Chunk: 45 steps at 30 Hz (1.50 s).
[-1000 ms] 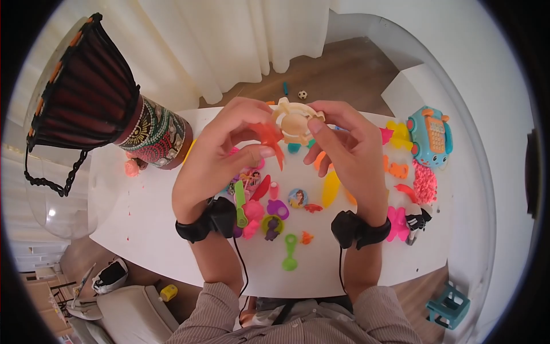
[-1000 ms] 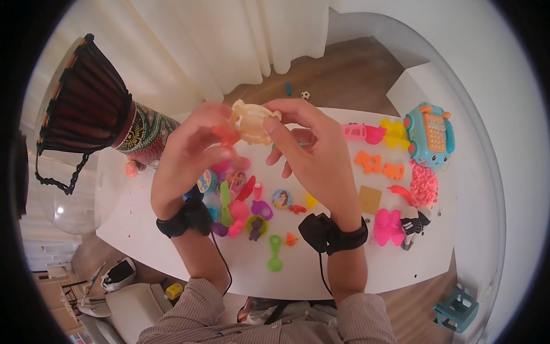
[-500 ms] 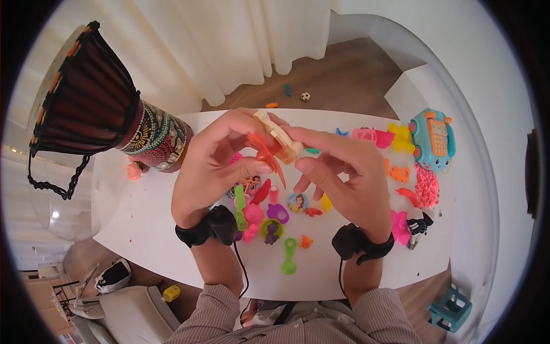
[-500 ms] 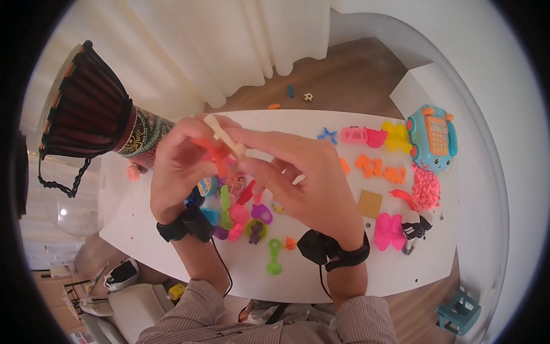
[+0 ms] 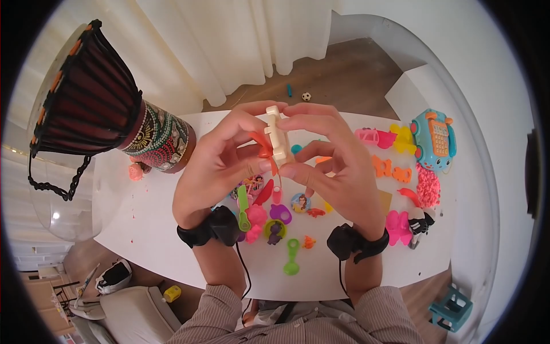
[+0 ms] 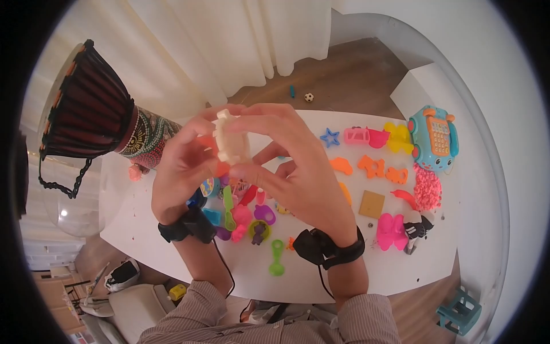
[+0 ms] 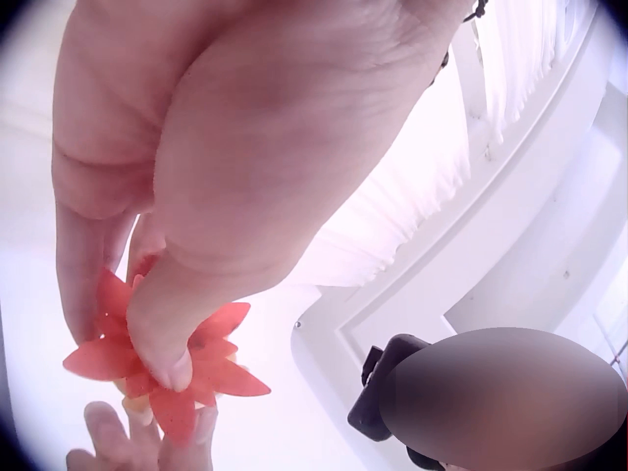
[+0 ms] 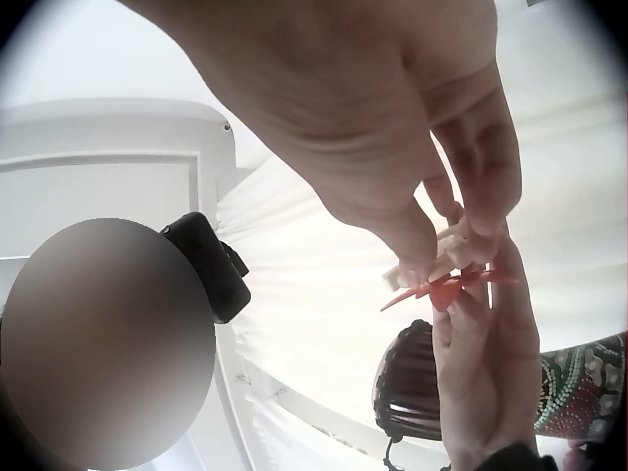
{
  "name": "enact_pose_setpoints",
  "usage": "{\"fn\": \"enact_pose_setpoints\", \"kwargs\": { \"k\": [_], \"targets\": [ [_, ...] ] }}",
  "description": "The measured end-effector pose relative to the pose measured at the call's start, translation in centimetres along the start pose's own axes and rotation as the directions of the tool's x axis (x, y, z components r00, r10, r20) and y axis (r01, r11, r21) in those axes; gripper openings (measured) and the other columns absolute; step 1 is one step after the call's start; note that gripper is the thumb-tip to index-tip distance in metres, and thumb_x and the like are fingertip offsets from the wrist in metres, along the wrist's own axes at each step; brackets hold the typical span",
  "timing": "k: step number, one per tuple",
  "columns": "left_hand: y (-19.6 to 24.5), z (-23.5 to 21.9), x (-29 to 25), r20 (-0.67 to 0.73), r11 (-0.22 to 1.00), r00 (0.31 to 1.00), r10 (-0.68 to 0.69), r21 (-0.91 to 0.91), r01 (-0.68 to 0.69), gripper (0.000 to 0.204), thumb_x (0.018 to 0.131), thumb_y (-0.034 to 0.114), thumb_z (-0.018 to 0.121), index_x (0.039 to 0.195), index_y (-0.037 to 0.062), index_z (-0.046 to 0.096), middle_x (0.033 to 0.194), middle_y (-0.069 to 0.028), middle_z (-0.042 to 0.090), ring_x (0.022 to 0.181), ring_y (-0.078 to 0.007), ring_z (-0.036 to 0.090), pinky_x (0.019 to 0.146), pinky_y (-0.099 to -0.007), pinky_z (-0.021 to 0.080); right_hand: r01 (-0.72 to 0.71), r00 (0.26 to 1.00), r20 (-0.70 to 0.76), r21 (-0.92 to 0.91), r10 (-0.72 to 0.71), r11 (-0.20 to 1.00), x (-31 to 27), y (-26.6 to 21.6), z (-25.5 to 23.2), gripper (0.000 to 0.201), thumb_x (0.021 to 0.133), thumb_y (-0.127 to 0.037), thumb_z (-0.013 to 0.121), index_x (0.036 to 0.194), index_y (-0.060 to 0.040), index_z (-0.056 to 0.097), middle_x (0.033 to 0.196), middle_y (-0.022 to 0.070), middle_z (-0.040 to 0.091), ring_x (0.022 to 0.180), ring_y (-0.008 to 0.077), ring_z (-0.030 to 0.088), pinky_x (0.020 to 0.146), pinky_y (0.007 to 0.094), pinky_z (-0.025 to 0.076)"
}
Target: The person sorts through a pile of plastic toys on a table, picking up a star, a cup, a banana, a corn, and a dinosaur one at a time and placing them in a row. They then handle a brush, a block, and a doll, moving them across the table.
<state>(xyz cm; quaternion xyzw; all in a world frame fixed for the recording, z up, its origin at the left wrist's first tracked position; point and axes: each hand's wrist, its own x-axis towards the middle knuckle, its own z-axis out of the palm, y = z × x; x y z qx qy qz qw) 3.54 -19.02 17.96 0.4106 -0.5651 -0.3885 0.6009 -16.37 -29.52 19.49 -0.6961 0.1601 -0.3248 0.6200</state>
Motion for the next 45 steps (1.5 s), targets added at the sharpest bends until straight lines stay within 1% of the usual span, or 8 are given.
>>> {"fn": "enact_pose_setpoints", "kwargs": {
  "k": [12,15,17,23,28,31,39,45],
  "targets": [
    [0.5,0.3,0.0,-0.056,0.939,0.973,-0.225,0.254,0.232,0.032,0.093,-0.007,0.072,0.121,0.0035,0.06,0.142,-0.0138,0.057,0.115,-0.0206,0.071,0.094,-0.0338,0.06,-0.139,0.98,0.17,0.189,0.107,0.972,1.2,3.5,-1.7,0.044,0.09,-0.009,0.082,0.13,-0.0107,0.064,0.133,0.0029,0.063,0.093,0.013,0.072,0.053,0.0234,0.055],
    [0.4,-0.2,-0.1,-0.214,0.815,0.87,-0.445,0.307,0.492,0.03,0.093,-0.007,0.066,0.121,0.0008,0.059,0.122,-0.0117,0.069,0.107,-0.0203,0.071,0.094,-0.0336,0.056,-0.233,0.965,0.095,-0.109,0.243,0.966,1.2,3.2,-1.6,0.042,0.089,-0.014,0.083,0.127,-0.0092,0.064,0.127,0.0031,0.065,0.086,0.0146,0.071,0.058,0.0268,0.056],
    [-1.3,-1.2,-1.0,-0.279,0.755,0.875,-0.395,0.444,0.482,0.028,0.094,-0.006,0.064,0.121,0.0001,0.059,0.114,-0.0119,0.071,0.106,-0.021,0.072,0.093,-0.0336,0.056,-0.152,0.985,0.011,-0.442,0.175,0.884,1.2,5.0,-0.7,0.041,0.086,-0.014,0.081,0.123,-0.009,0.063,0.121,0.0066,0.066,0.082,0.0244,0.071,0.069,0.034,0.058],
    [-2.7,-2.6,-2.0,-0.34,0.563,0.838,-0.427,0.625,0.541,0.032,0.093,-0.001,0.062,0.126,-0.0004,0.059,0.111,-0.0146,0.074,0.105,-0.0244,0.072,0.096,-0.0354,0.054,-0.044,0.992,0.049,-0.729,0.116,0.683,0.5,11.0,2.9,0.043,0.083,-0.01,0.081,0.122,-0.0102,0.061,0.125,0.0068,0.066,0.089,0.0358,0.071,0.079,0.0415,0.058],
    [-4.5,-3.2,-2.8,-0.343,0.59,0.826,-0.448,0.581,0.561,0.036,0.092,0.0,0.062,0.128,0.0,0.06,0.114,-0.015,0.074,0.107,-0.026,0.072,0.098,-0.0349,0.053,0.013,0.998,0.05,-0.785,0.042,0.62,-0.2,13.2,4.2,0.031,0.091,-0.007,0.067,0.12,-0.0092,0.058,0.121,0.0118,0.063,0.09,0.0401,0.071,0.074,0.0501,0.056],
    [-5.6,-3.3,-3.1,-0.32,0.661,0.919,-0.23,0.642,0.389,0.036,0.09,-0.001,0.06,0.126,0.0006,0.061,0.108,-0.0141,0.073,0.102,-0.0254,0.071,0.094,-0.0351,0.054,-0.005,0.999,0.019,-0.802,0.033,0.597,-0.3,13.4,4.6,0.025,0.093,-0.006,0.063,0.118,-0.0073,0.057,0.121,0.0124,0.062,0.087,0.0407,0.071,0.071,0.0509,0.055],
    [-7.1,-3.7,-1.6,-0.354,0.628,0.854,-0.38,0.579,0.52,0.029,0.086,-0.004,0.058,0.114,0.002,0.065,0.093,-0.0123,0.068,0.082,-0.023,0.068,0.077,-0.0354,0.055,-0.058,0.984,0.036,-0.856,0.172,0.514,-0.7,12.6,4.3,0.038,0.085,-0.008,0.077,0.12,-0.0063,0.063,0.126,0.0114,0.066,0.097,0.0378,0.071,0.08,0.0462,0.058],
    [-9.7,-3.3,-0.6,-0.508,0.633,0.826,-0.245,0.561,0.533,0.022,0.087,-0.004,0.061,0.109,0.0006,0.066,0.093,-0.0131,0.072,0.081,-0.0231,0.073,0.074,-0.0354,0.057,0.015,0.993,0.059,-0.923,0.101,0.386,-1.5,11.9,3.8,0.012,0.087,-0.007,0.067,0.097,-0.0044,0.062,0.098,0.0145,0.063,0.083,0.0341,0.071,0.068,0.0433,0.055]
  ]
}}
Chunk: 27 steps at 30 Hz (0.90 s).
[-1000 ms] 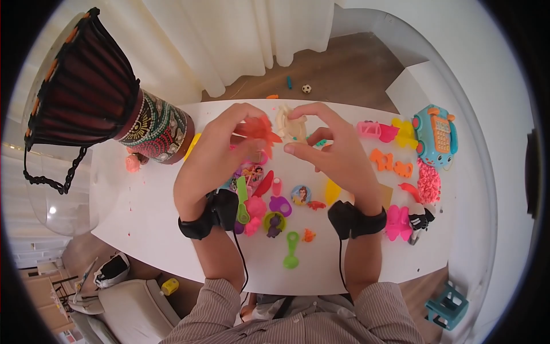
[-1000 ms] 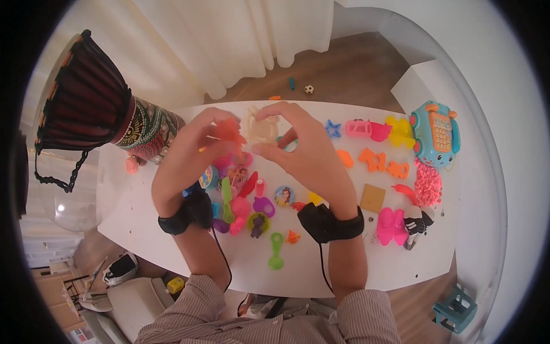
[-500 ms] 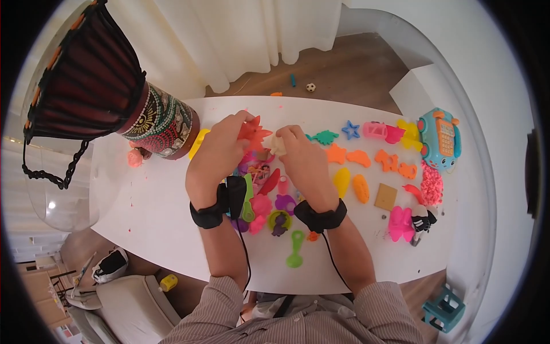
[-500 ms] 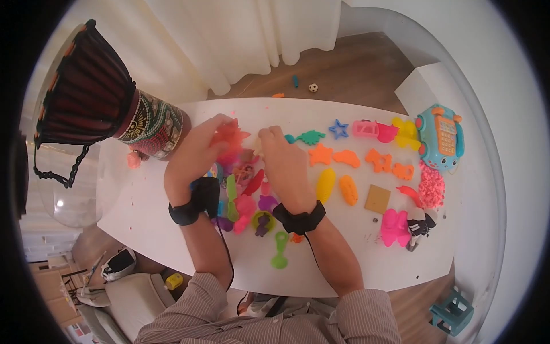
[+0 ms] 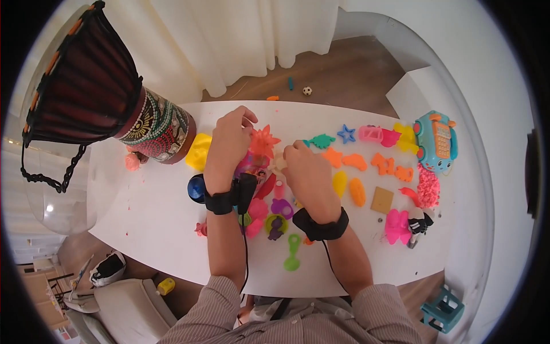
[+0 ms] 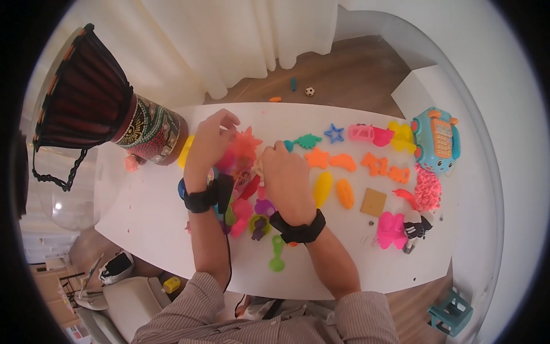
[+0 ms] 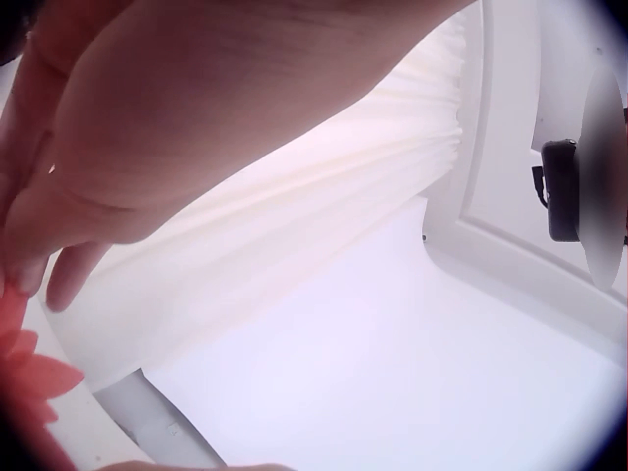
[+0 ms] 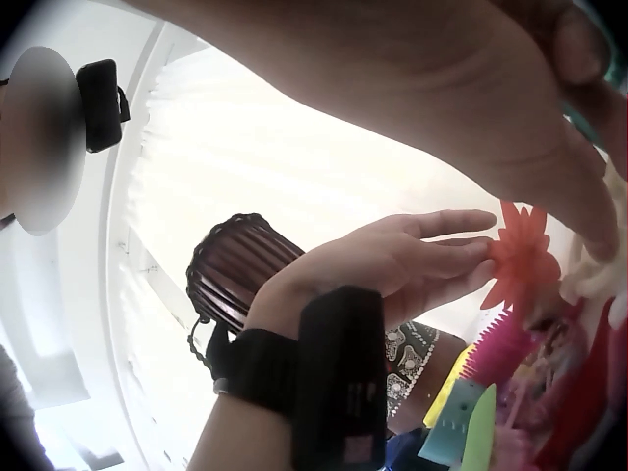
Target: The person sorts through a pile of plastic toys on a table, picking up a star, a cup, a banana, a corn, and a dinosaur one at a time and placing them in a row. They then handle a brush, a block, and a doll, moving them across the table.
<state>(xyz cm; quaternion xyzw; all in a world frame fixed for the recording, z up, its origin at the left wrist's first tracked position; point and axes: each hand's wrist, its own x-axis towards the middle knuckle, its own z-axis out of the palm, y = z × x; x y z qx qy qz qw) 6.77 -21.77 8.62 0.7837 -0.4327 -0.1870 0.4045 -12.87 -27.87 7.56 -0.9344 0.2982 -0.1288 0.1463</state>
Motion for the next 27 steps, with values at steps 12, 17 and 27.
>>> {"fn": "enact_pose_setpoints", "kwargs": {
  "k": [12,17,27],
  "targets": [
    [-1.7,2.4,0.4,-0.087,0.984,0.996,-0.007,0.174,0.022,0.017,0.093,0.001,0.054,0.1,0.0041,0.069,0.093,-0.0177,0.071,0.098,-0.038,0.069,0.083,-0.0484,0.055,-0.023,0.976,0.217,0.011,0.02,1.0,-0.1,-0.9,-1.7,0.027,0.088,-0.013,0.074,0.113,-0.0036,0.069,0.124,0.0101,0.069,0.09,0.0366,0.074,0.076,0.0441,0.06],
    [-2.9,2.6,0.3,0.019,0.982,0.999,0.046,0.181,-0.049,0.023,0.09,0.004,0.053,0.107,0.0043,0.068,0.1,-0.0203,0.068,0.095,-0.0367,0.068,0.086,-0.0448,0.055,0.075,0.992,0.106,0.007,-0.076,0.997,-0.7,-1.1,-1.1,0.019,0.088,-0.003,0.064,0.106,0.0011,0.061,0.13,0.0193,0.067,0.076,0.0352,0.074,0.067,0.0436,0.061],
    [-1.3,1.5,-0.9,0.15,0.942,0.988,-0.03,0.336,-0.022,0.027,0.096,0.016,0.06,0.118,0.0048,0.07,0.111,-0.0218,0.067,0.105,-0.0405,0.067,0.092,-0.0459,0.054,0.067,0.987,0.147,0.008,-0.068,0.998,-0.2,-1.2,-0.5,0.03,0.086,-0.002,0.065,0.115,0.0018,0.06,0.154,0.0214,0.051,0.074,0.0337,0.074,0.065,0.0414,0.061]
  ]
}}
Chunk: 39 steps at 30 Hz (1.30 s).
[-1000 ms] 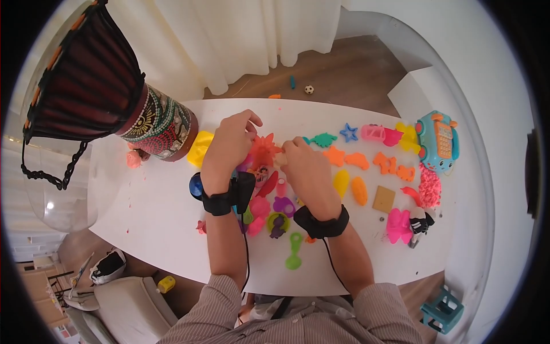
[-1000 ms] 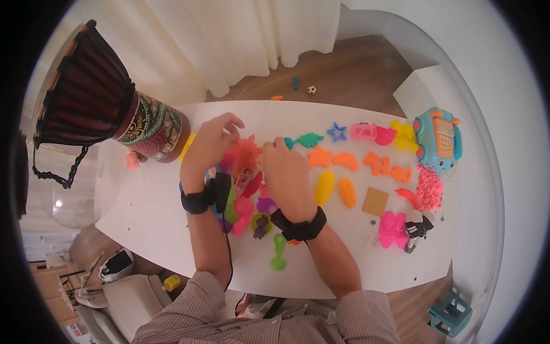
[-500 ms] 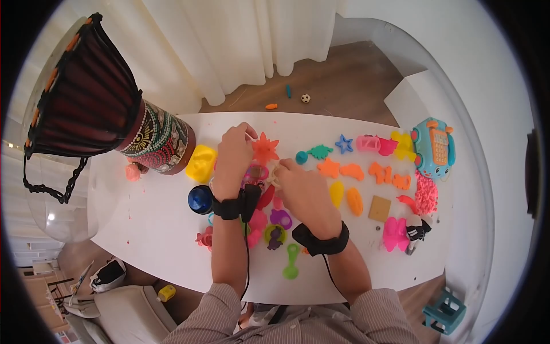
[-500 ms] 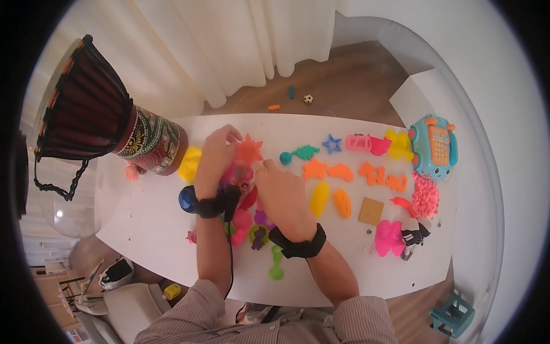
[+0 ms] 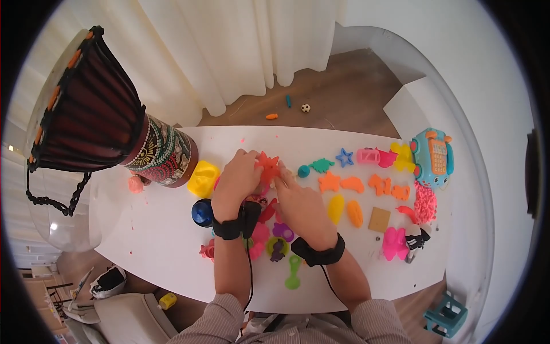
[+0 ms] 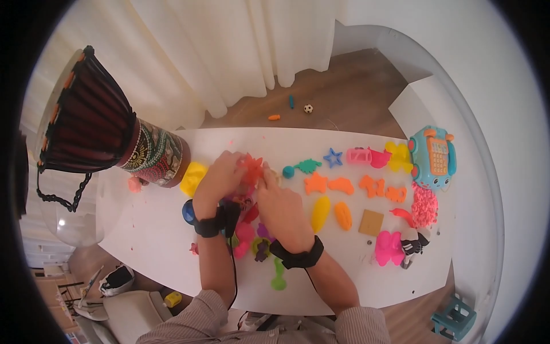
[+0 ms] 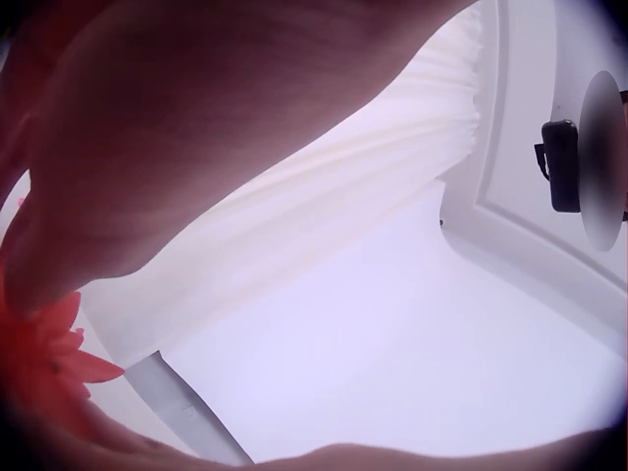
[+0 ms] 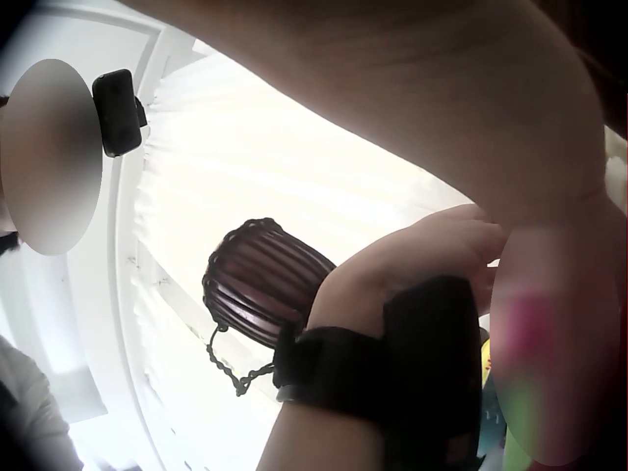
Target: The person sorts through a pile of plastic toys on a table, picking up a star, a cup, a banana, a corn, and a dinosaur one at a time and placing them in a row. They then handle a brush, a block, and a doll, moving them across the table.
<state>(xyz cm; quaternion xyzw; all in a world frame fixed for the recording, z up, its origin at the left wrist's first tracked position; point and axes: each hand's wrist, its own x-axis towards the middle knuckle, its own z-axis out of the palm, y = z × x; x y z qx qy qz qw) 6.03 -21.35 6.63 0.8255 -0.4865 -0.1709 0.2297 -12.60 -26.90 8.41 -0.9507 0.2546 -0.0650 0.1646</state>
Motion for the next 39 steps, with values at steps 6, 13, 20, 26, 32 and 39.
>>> {"fn": "enact_pose_setpoints", "kwargs": {
  "k": [6,13,20,26,32,39],
  "targets": [
    [-3.1,-0.3,0.0,-0.025,1.0,1.0,0.014,-0.018,-0.014,0.029,0.091,0.018,0.067,0.115,0.0028,0.07,0.099,-0.0201,0.072,0.094,-0.0381,0.069,0.084,-0.0447,0.055,-0.102,0.986,0.128,-0.017,0.104,0.995,0.2,-0.7,-0.2,0.058,0.088,-0.021,0.079,0.136,0.0005,0.053,0.163,0.0167,0.044,0.081,0.0394,0.074,0.07,0.0451,0.061],
    [-2.4,-1.2,-0.6,-0.125,0.995,0.988,-0.088,-0.067,0.08,0.027,0.088,0.011,0.067,0.115,0.0083,0.07,0.091,-0.0163,0.072,0.083,-0.0314,0.07,0.078,-0.0428,0.055,-0.065,0.988,0.14,0.006,0.063,0.998,-0.1,-0.8,-0.8,0.057,0.089,-0.029,0.078,0.135,-0.0027,0.056,0.161,0.0149,0.047,0.081,0.0379,0.075,0.069,0.0446,0.061],
    [-2.6,-1.4,-0.9,-0.084,0.995,0.993,-0.078,-0.068,0.073,0.038,0.085,0.006,0.066,0.121,0.0138,0.072,0.1,-0.014,0.07,0.094,-0.0299,0.068,0.086,-0.0406,0.054,-0.059,0.988,0.142,0.028,0.054,0.998,0.0,-0.9,-0.5,0.057,0.088,-0.027,0.079,0.134,-0.0025,0.056,0.159,0.0147,0.05,0.081,0.0392,0.074,0.071,0.0451,0.061],
    [-2.7,-1.1,-0.8,-0.07,0.998,0.996,0.051,-0.035,-0.054,0.046,0.084,0.004,0.066,0.129,0.0134,0.072,0.107,-0.016,0.067,0.098,-0.0318,0.067,0.09,-0.0404,0.054,0.001,0.999,0.043,0.004,-0.001,1.0,0.0,-0.3,0.3,0.051,0.089,-0.015,0.07,0.132,0.0084,0.058,0.156,0.0241,0.049,0.07,0.0354,0.075,0.063,0.0431,0.061],
    [-0.6,-1.6,-0.6,0.069,0.983,0.995,-0.07,-0.166,0.081,0.049,0.082,0.003,0.068,0.129,0.0152,0.073,0.114,-0.0181,0.068,0.105,-0.0395,0.069,0.093,-0.0463,0.056,-0.04,0.999,0.037,0.0,0.04,0.999,-0.1,-0.9,-0.9,0.052,0.088,-0.014,0.069,0.133,0.0078,0.057,0.158,0.0254,0.047,0.071,0.0347,0.074,0.064,0.0426,0.061],
    [0.3,-1.7,-0.7,0.039,0.988,0.999,0.022,-0.156,-0.016,0.046,0.088,0.004,0.064,0.133,0.0095,0.068,0.114,-0.0178,0.062,0.103,-0.0331,0.067,0.087,-0.0413,0.055,0.031,0.999,0.037,0.093,-0.035,0.995,-0.8,-0.8,-1.8,0.037,0.092,-0.012,0.065,0.127,-0.0007,0.058,0.127,0.0202,0.063,0.071,0.0366,0.072,0.065,0.0456,0.06]
  ]
}}
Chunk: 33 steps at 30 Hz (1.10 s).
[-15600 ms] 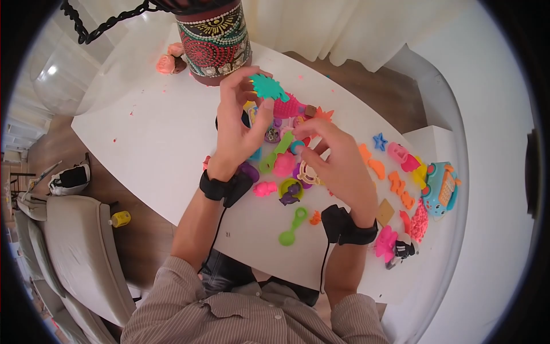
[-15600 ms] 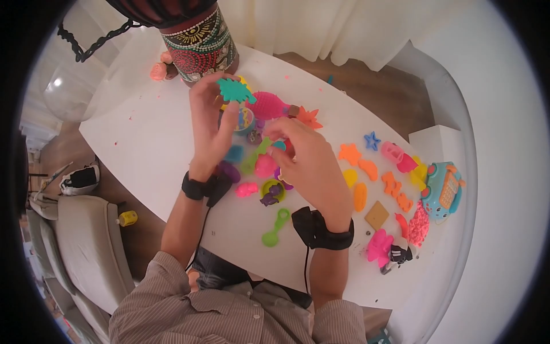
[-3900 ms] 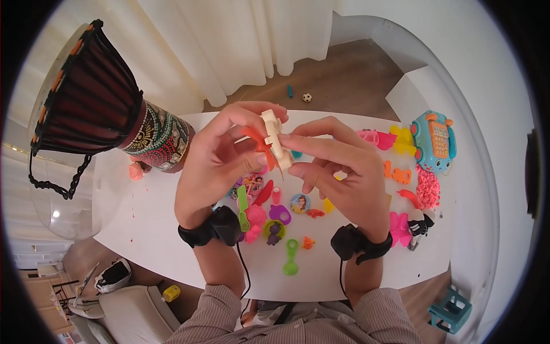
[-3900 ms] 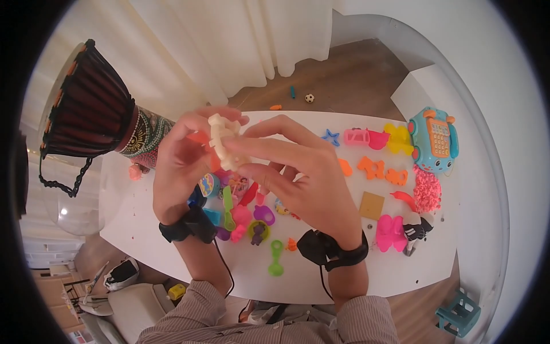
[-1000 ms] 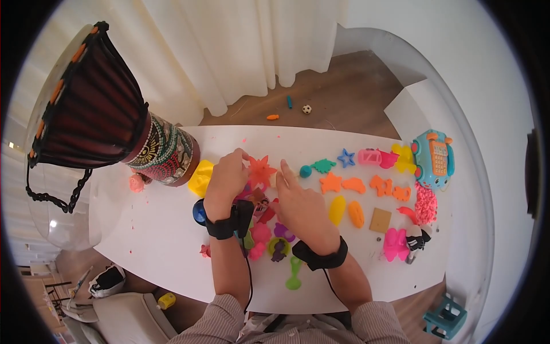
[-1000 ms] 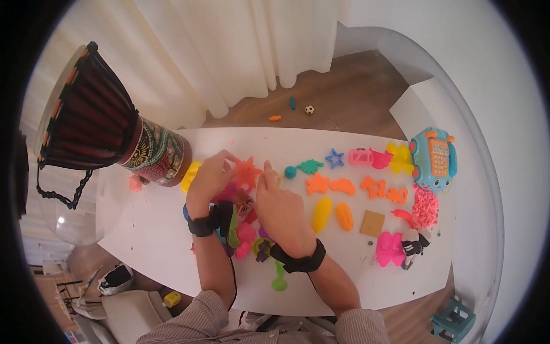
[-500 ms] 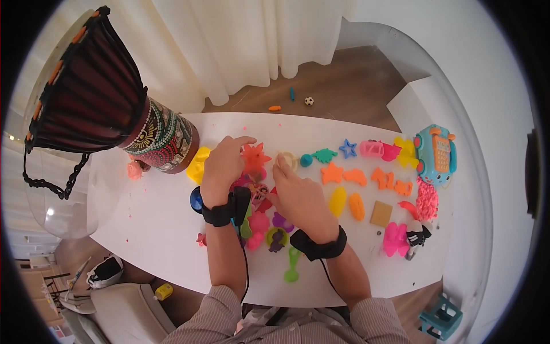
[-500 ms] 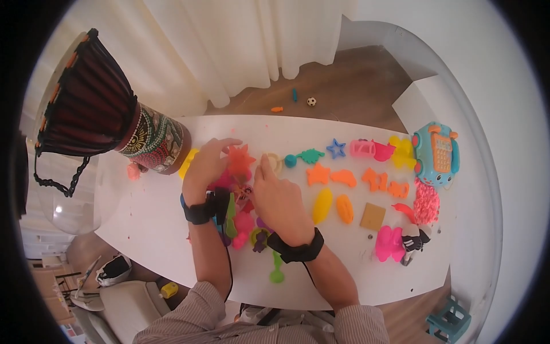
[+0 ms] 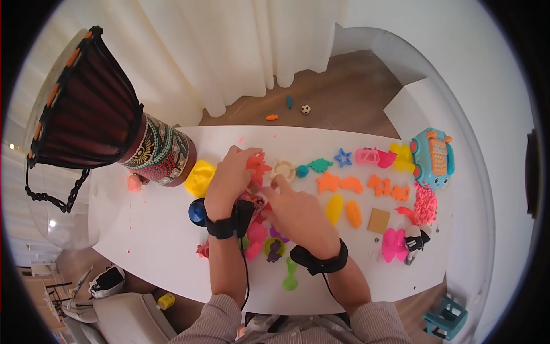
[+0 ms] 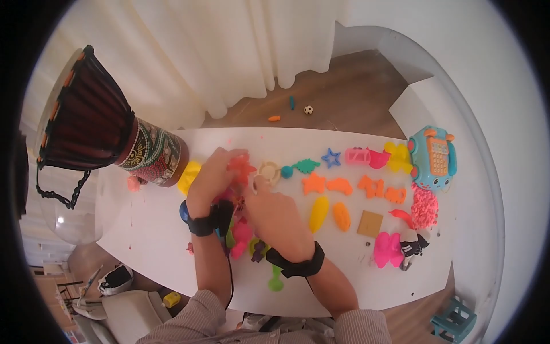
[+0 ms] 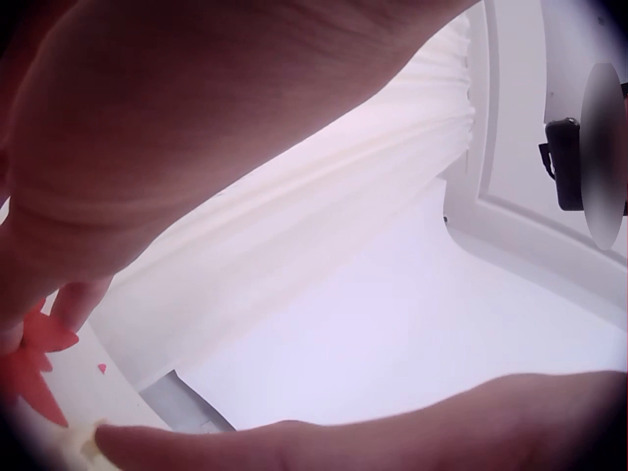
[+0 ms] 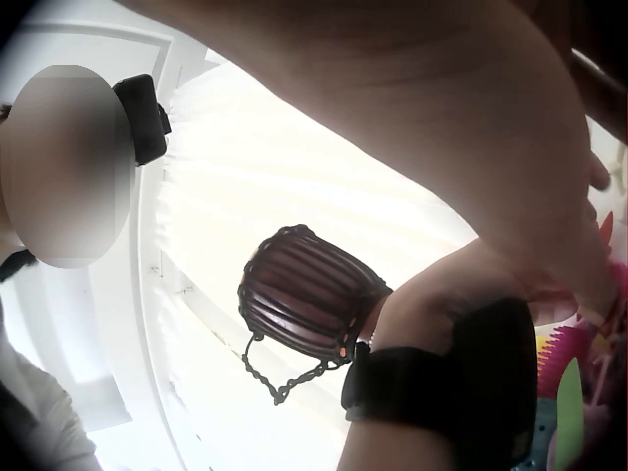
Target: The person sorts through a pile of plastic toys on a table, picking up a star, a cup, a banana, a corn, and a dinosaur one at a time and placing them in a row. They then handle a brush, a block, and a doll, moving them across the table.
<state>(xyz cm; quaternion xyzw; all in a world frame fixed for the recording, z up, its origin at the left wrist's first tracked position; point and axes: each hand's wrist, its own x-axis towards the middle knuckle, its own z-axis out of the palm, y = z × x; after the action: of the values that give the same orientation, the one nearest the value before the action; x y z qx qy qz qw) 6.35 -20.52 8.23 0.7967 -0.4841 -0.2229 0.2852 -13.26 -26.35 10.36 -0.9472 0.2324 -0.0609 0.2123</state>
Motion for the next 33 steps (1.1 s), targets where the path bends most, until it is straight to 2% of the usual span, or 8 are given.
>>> {"fn": "enact_pose_setpoints", "kwargs": {
  "k": [3,5,9,12,21,27,31,33],
  "targets": [
    [1.1,-0.2,0.0,0.075,0.987,0.989,-0.125,-0.094,0.132,0.046,0.089,0.001,0.062,0.133,0.0109,0.069,0.121,-0.0174,0.06,0.106,-0.0321,0.066,0.087,-0.0392,0.057,0.128,0.991,0.034,0.11,-0.133,0.986,-0.3,-0.1,0.3,0.029,0.093,-0.01,0.063,0.122,-0.0033,0.062,0.113,0.0193,0.062,0.073,0.0368,0.072,0.065,0.0472,0.059],
    [0.2,0.3,0.3,0.074,0.996,0.995,-0.07,-0.048,0.074,0.047,0.089,-0.001,0.061,0.134,0.0116,0.069,0.124,-0.0171,0.059,0.106,-0.032,0.066,0.086,-0.0382,0.058,0.078,0.984,0.144,0.157,-0.101,0.985,-0.2,-0.9,0.4,0.044,0.086,-0.008,0.072,0.129,-0.0041,0.061,0.113,0.0164,0.061,0.084,0.0375,0.072,0.073,0.0454,0.06],
    [-1.0,0.8,0.4,0.058,0.995,0.995,0.078,0.051,-0.081,0.05,0.089,-0.003,0.06,0.136,0.0134,0.069,0.128,-0.017,0.059,0.107,-0.033,0.067,0.086,-0.0368,0.059,0.117,0.98,0.146,0.135,-0.137,0.984,-0.1,-0.6,1.2,0.043,0.084,-0.005,0.07,0.127,-0.0032,0.062,0.11,0.0174,0.06,0.086,0.037,0.071,0.074,0.0458,0.059],
    [0.0,0.5,0.0,0.104,0.999,0.994,0.036,0.014,-0.038,0.061,0.081,-0.006,0.065,0.139,0.013,0.067,0.131,-0.0201,0.06,0.119,-0.0408,0.061,0.101,-0.0444,0.054,0.146,0.965,0.202,0.102,-0.164,0.984,-0.2,-0.3,1.9,0.041,0.084,-0.004,0.069,0.124,-0.0017,0.062,0.112,0.019,0.061,0.088,0.037,0.071,0.074,0.0453,0.059],
    [0.2,-0.9,-0.4,0.145,0.998,0.988,0.059,0.014,-0.062,0.065,0.082,0.002,0.072,0.144,0.0155,0.062,0.136,-0.0183,0.06,0.121,-0.0391,0.062,0.102,-0.0437,0.054,0.192,0.967,0.137,0.167,-0.216,0.967,-0.4,-0.3,2.7,0.026,0.088,-0.005,0.063,0.114,-0.002,0.062,0.103,0.0162,0.07,0.089,0.0358,0.072,0.075,0.0465,0.059],
    [-1.6,-3.6,-2.0,0.033,1.0,0.999,-0.011,0.028,0.01,0.062,0.08,0.006,0.08,0.139,0.0153,0.063,0.131,-0.0135,0.067,0.116,-0.0347,0.066,0.099,-0.0412,0.055,0.122,0.947,0.275,0.171,-0.166,0.978,0.1,0.3,2.1,0.025,0.089,-0.016,0.065,0.11,-0.0043,0.064,0.098,0.0169,0.073,0.089,0.0382,0.072,0.074,0.0493,0.058],
    [-2.7,-4.4,-2.5,0.131,0.992,0.983,-0.127,0.001,0.128,0.059,0.078,0.003,0.08,0.135,0.0148,0.066,0.121,-0.0134,0.072,0.112,-0.0318,0.069,0.095,-0.0395,0.056,0.177,0.962,0.172,0.209,-0.214,0.962,-0.6,1.7,2.4,0.03,0.081,-0.013,0.073,0.107,-0.0049,0.061,0.089,0.0162,0.069,0.083,0.0377,0.071,0.071,0.0481,0.057],
    [-4.1,-4.2,-2.0,0.196,0.997,0.977,-0.08,-0.003,0.082,0.057,0.077,0.0,0.08,0.131,0.0137,0.068,0.116,-0.0135,0.074,0.108,-0.0302,0.071,0.092,-0.0384,0.057,0.121,0.977,0.162,0.105,-0.137,0.987,-0.4,2.0,2.0,0.035,0.078,-0.012,0.077,0.108,-0.0052,0.06,0.091,0.0158,0.068,0.086,0.0378,0.071,0.073,0.0474,0.057]
  ]
}}
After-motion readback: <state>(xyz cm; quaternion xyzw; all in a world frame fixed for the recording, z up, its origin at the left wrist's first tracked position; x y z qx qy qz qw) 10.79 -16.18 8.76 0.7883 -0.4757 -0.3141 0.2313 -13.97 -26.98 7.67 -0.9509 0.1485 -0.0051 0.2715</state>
